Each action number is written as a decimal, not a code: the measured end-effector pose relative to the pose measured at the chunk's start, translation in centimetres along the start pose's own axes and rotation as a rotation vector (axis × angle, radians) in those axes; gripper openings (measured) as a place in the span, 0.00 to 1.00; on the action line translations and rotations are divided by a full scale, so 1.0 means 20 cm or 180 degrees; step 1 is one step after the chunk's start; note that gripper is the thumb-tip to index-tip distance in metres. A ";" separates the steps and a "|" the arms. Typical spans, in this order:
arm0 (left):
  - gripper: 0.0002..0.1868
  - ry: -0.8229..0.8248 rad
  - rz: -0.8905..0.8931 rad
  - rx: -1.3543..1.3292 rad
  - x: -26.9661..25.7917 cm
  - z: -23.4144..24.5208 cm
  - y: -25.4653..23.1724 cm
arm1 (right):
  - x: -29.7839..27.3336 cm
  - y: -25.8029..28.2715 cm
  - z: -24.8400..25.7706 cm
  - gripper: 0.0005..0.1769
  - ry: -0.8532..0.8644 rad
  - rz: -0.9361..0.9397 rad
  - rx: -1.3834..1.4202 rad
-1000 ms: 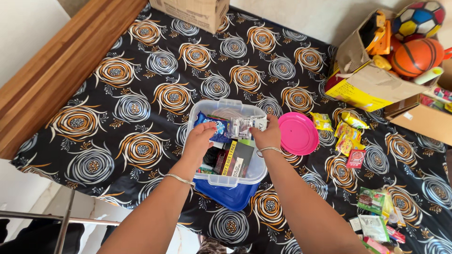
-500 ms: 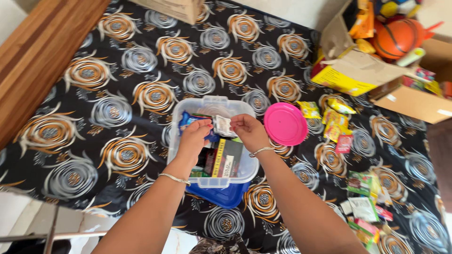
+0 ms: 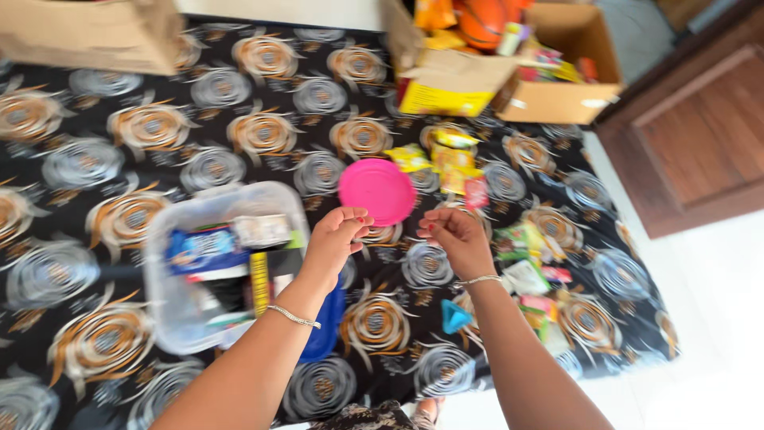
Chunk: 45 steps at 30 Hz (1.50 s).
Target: The person sorts various packaged food items, toys, and household supplies by hand, placing some into a plastic bin and others into a cardboard box on a bed.
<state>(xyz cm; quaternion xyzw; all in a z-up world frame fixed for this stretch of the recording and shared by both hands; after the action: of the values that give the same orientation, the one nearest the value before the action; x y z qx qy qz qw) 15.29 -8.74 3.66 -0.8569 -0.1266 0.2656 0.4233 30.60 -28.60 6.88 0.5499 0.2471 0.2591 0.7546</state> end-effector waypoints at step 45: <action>0.21 -0.0308 0.0847 0.0390 0.42 -1.01 1.26 | 0.06 -1.38 1.48 0.16 -0.1019 -0.0604 -0.1779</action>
<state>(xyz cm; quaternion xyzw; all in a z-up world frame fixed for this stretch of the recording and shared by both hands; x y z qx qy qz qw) 33.32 -33.76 -9.11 -0.8249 -0.0157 0.3675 0.4293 54.21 -55.84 -11.52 0.3300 0.0949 0.1557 0.9262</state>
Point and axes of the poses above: each hand's wrist, its own x-axis towards the middle knuckle, its own z-axis out of the back of the hand, y = z × x, the point moved 5 cm from there along x, towards the middle knuckle, and after that the axes turned 9 degrees about -x, right-handed, at the moved point
